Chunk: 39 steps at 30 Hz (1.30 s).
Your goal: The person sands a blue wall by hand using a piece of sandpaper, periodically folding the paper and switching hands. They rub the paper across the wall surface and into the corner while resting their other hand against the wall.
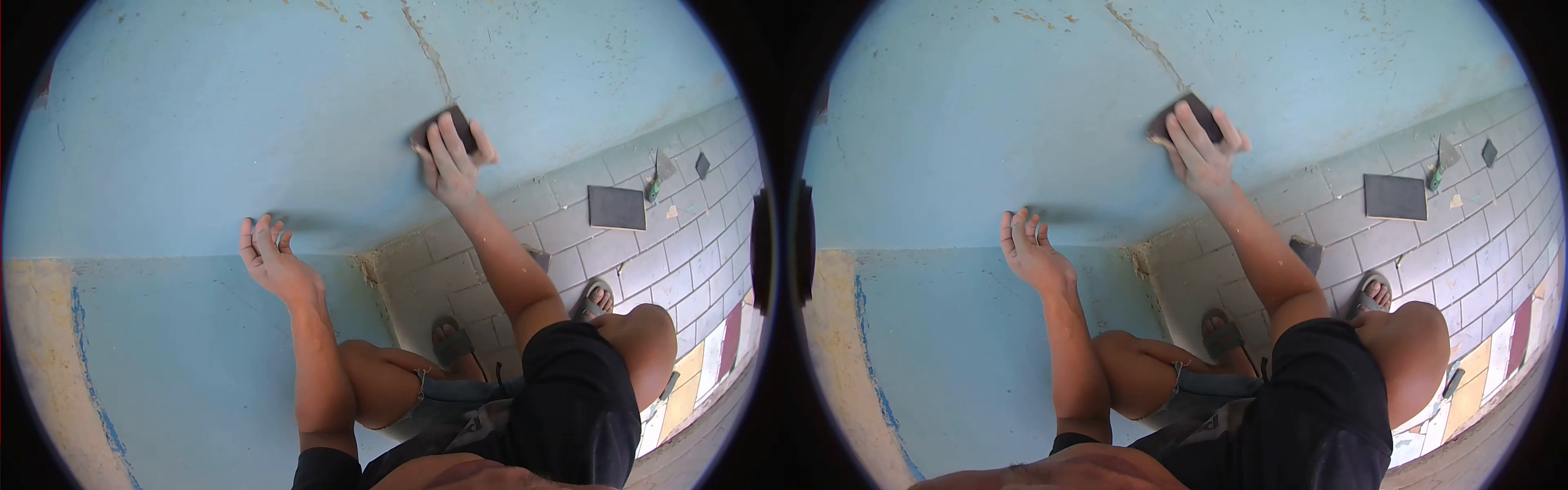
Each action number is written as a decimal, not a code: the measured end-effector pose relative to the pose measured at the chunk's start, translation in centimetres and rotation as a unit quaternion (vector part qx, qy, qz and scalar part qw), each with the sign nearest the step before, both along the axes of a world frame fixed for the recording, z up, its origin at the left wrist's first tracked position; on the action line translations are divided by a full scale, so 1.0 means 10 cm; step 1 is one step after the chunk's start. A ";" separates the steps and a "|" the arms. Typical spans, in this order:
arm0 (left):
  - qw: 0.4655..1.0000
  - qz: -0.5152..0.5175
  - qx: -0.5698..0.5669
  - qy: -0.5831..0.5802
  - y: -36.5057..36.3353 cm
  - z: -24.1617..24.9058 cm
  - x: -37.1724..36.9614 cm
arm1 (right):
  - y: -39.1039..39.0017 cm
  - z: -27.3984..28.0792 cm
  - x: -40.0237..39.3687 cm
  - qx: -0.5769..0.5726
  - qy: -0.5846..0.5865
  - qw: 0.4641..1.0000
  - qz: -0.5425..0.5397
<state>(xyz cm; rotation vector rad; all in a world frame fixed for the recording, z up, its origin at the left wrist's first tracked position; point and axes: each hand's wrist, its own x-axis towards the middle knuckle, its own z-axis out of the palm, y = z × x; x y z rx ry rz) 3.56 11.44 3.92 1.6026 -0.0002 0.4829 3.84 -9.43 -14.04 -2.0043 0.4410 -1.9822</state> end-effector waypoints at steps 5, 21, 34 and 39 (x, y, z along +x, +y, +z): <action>1.000 -0.010 0.017 0.003 0.02 -0.03 0.02 | 0.26 -0.06 -0.03 0.079 0.016 0.997 0.019; 0.999 0.004 -0.023 0.023 0.03 0.12 -0.09 | 0.27 0.24 -0.04 0.099 0.006 0.994 0.040; 0.999 -0.004 -0.050 0.002 -0.08 0.09 -0.01 | 0.14 0.17 0.02 0.024 -0.032 0.999 0.000; 0.999 -0.029 -0.029 -0.014 -0.05 0.14 -0.05 | 0.00 1.25 -0.01 0.044 -0.029 0.998 0.034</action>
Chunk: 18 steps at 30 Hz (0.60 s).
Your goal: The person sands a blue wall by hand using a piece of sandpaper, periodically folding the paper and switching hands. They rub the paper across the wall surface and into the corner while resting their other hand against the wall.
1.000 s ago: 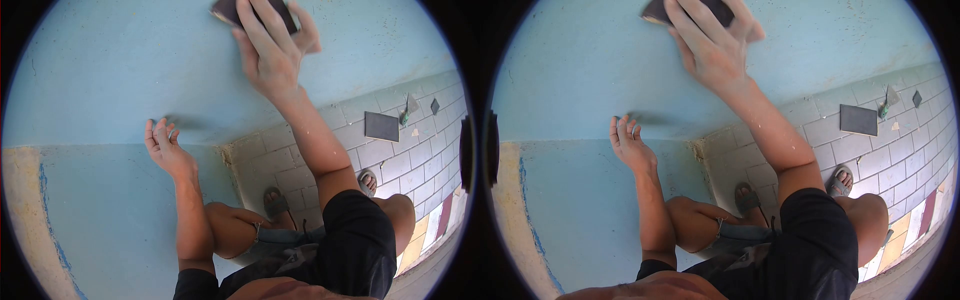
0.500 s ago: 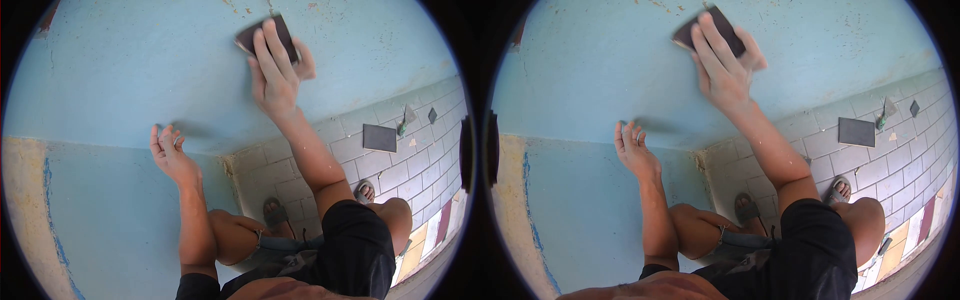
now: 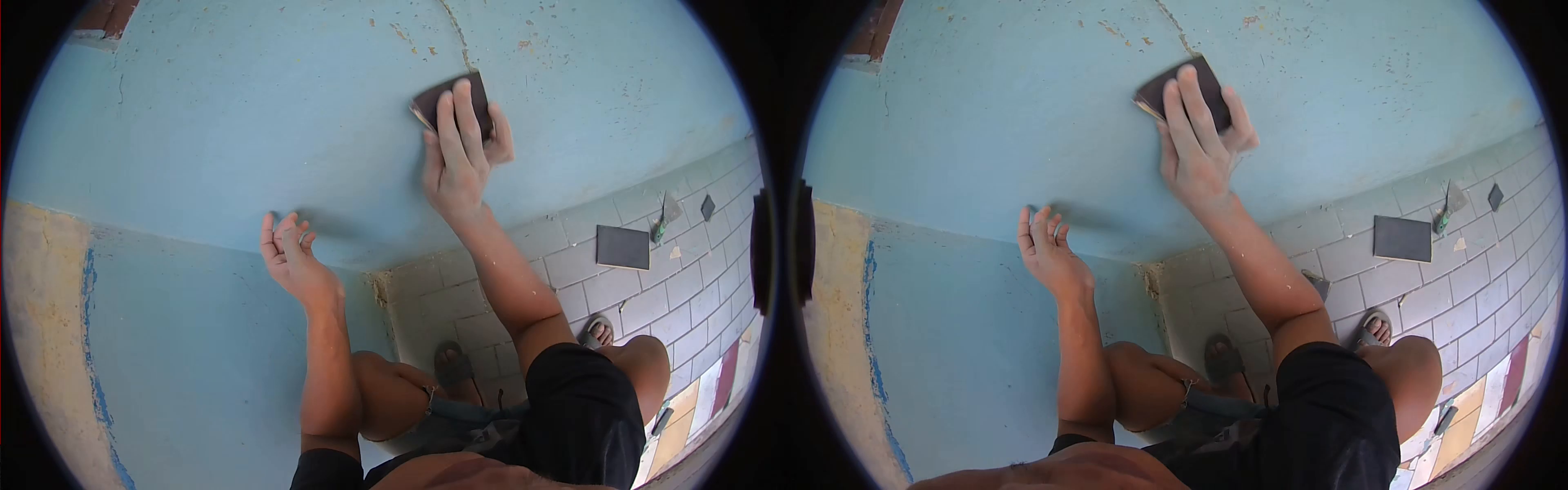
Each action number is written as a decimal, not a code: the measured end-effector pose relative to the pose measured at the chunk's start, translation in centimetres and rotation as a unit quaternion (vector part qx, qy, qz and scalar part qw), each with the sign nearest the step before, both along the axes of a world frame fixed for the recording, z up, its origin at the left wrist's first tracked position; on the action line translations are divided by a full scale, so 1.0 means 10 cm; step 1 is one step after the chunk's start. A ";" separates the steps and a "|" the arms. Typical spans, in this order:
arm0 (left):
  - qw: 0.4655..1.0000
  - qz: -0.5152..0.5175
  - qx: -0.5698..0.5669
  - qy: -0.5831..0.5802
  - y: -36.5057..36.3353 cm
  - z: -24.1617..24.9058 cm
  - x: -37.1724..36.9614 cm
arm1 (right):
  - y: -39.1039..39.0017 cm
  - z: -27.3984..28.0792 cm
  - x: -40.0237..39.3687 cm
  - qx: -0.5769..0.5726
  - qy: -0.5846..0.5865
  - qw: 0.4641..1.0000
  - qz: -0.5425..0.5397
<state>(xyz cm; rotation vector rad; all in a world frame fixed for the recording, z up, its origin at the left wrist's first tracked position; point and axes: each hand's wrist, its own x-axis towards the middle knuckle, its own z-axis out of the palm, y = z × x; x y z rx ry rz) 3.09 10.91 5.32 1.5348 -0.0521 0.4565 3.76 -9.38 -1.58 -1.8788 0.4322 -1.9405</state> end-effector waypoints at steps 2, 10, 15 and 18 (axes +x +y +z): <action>0.999 -0.011 0.015 -0.026 0.03 -0.06 -0.03 | -0.23 0.72 0.02 -0.040 -0.026 0.999 -0.008; 0.999 0.030 -0.021 0.024 -0.02 0.00 0.00 | 0.65 -1.58 0.28 0.017 0.119 0.993 -0.021; 0.999 0.029 0.022 0.027 0.04 -0.01 -0.11 | 0.77 -1.93 0.14 0.064 0.141 0.987 0.041; 0.999 0.014 0.043 0.000 0.07 -0.02 -0.09 | 0.06 -0.75 0.20 0.079 0.011 0.997 -0.004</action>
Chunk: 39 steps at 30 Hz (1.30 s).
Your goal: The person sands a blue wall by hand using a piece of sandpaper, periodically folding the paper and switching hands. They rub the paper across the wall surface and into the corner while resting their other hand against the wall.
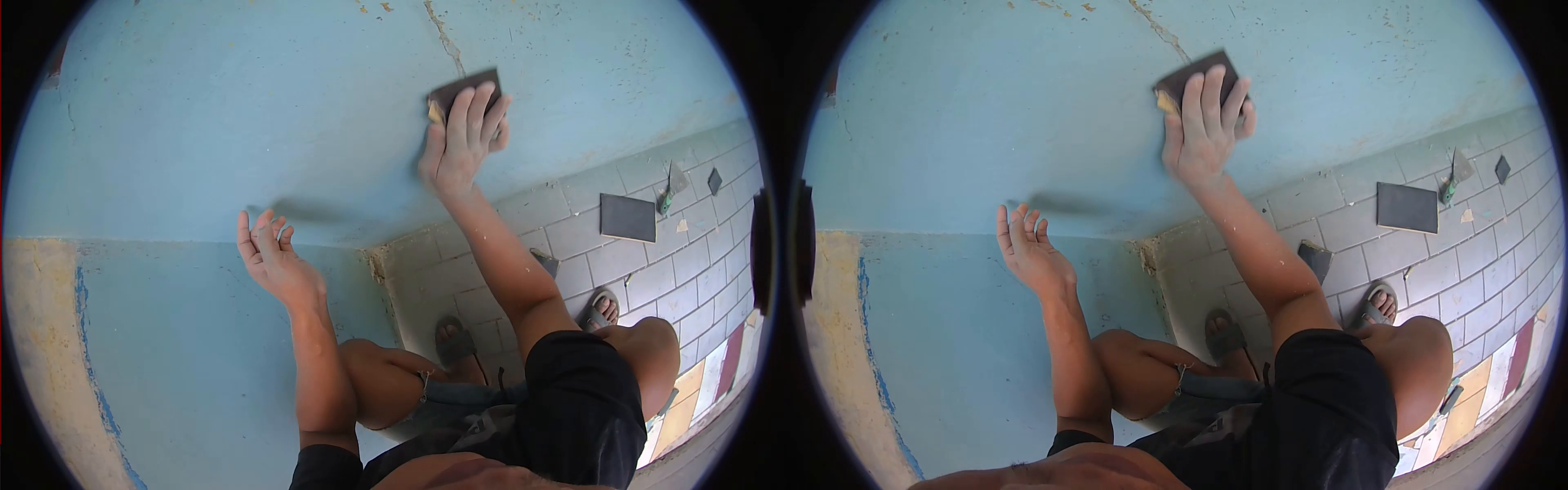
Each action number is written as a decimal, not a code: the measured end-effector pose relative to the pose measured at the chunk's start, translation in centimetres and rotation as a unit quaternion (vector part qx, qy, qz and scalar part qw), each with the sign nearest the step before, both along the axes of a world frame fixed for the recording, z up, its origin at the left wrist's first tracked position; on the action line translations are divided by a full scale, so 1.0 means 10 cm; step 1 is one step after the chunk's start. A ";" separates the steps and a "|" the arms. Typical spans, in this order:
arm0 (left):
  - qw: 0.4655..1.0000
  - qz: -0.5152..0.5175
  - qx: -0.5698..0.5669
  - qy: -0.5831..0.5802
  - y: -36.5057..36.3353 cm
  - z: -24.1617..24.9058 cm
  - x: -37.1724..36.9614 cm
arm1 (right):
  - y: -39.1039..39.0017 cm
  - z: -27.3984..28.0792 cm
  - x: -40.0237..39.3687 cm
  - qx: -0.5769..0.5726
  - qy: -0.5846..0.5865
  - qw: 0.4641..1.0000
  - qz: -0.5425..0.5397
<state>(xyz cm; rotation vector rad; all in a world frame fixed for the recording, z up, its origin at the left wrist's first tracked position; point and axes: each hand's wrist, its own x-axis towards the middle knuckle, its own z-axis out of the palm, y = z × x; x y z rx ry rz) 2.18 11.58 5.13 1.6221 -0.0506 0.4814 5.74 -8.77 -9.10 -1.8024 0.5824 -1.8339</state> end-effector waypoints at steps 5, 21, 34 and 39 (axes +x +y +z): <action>0.999 0.016 -0.032 0.033 0.01 -0.05 0.09 | 0.02 0.01 -0.01 0.018 0.020 1.000 -0.002; 0.992 0.084 0.096 -0.024 -0.07 -0.25 0.25 | 0.77 -0.56 -0.03 0.284 0.088 0.952 0.072; 0.995 0.094 0.044 0.011 -0.24 -0.14 0.17 | 0.73 -0.47 -0.14 0.489 0.080 0.860 0.124; 0.997 0.076 -0.004 0.014 -0.09 -0.13 0.16 | -0.50 -0.69 -0.21 0.619 -0.099 0.779 0.025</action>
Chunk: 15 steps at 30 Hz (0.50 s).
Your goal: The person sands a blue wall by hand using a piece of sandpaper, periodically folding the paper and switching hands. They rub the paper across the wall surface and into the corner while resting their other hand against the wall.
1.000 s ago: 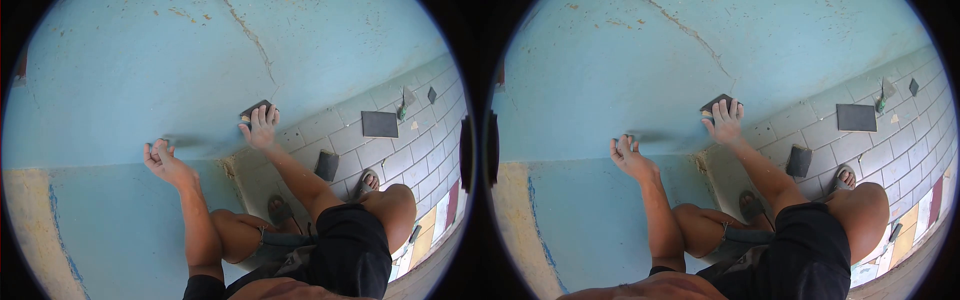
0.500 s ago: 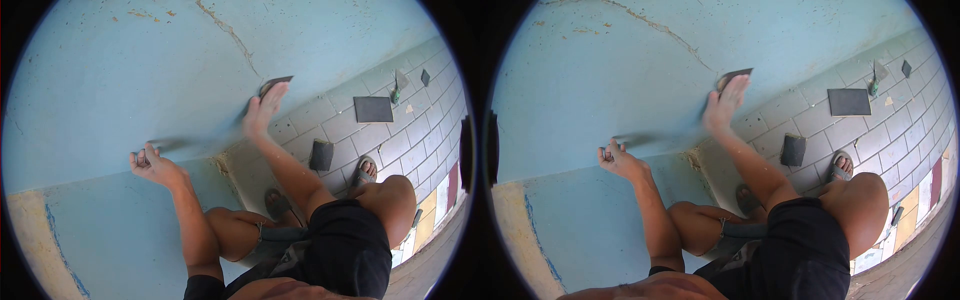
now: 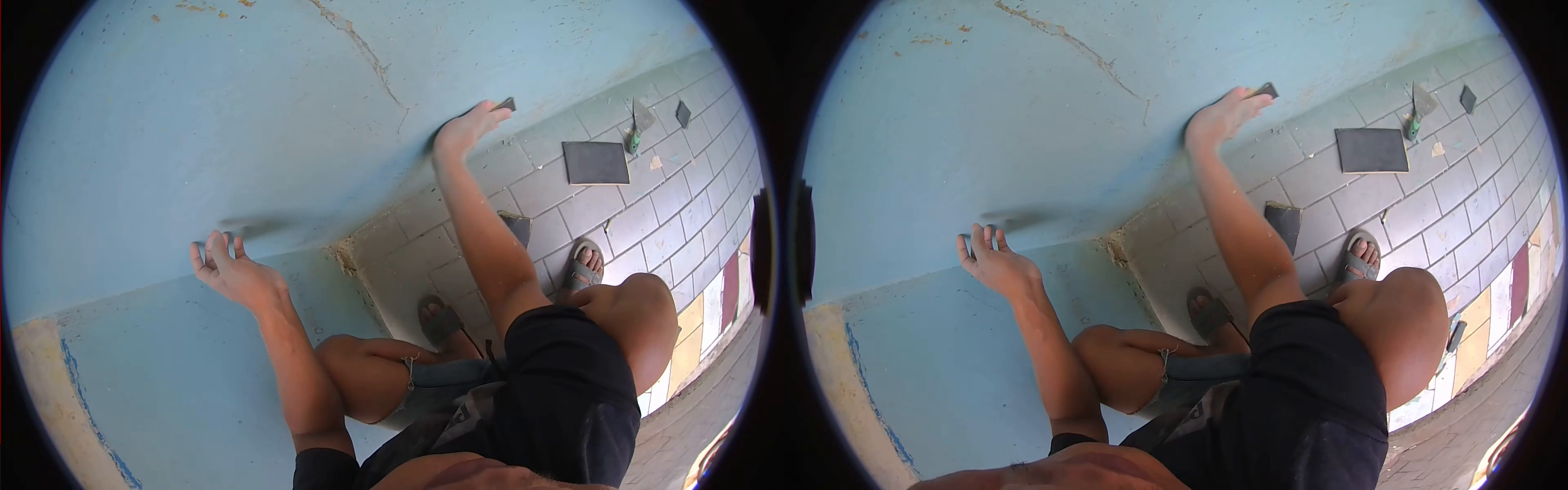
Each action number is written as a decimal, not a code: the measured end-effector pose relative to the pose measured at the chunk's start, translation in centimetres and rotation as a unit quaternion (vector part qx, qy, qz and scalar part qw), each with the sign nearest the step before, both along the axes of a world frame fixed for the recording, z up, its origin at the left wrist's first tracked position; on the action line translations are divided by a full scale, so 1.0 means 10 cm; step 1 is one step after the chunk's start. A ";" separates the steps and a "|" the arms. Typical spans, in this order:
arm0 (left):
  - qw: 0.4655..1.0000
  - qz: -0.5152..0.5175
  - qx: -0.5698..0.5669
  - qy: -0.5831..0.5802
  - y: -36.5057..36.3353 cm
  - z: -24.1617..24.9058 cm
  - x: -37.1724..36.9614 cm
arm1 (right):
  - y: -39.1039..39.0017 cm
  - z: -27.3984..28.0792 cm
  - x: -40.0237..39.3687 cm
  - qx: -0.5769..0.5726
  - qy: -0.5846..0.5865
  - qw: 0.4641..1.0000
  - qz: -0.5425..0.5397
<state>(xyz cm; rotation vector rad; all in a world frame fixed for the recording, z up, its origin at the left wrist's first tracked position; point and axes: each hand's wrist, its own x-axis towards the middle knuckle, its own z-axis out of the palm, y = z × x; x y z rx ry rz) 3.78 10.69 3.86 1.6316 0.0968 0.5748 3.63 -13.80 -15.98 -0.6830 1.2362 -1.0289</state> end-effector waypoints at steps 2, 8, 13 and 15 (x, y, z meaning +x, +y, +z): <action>0.997 -0.050 0.052 0.005 0.08 0.01 -0.06 | -0.13 -0.05 0.00 0.024 0.001 0.999 -0.028; 0.998 -0.050 0.033 0.020 -0.07 -0.05 -0.08 | 0.67 -0.07 -0.14 -0.123 -0.032 0.992 0.024; 0.999 -0.042 0.026 0.005 -0.17 -0.16 -0.08 | 1.48 0.58 -0.58 -0.275 -0.129 0.937 0.172; 0.999 0.004 0.041 0.010 -0.16 -0.19 -0.14 | 1.52 0.78 -0.66 -0.250 -0.212 0.915 0.236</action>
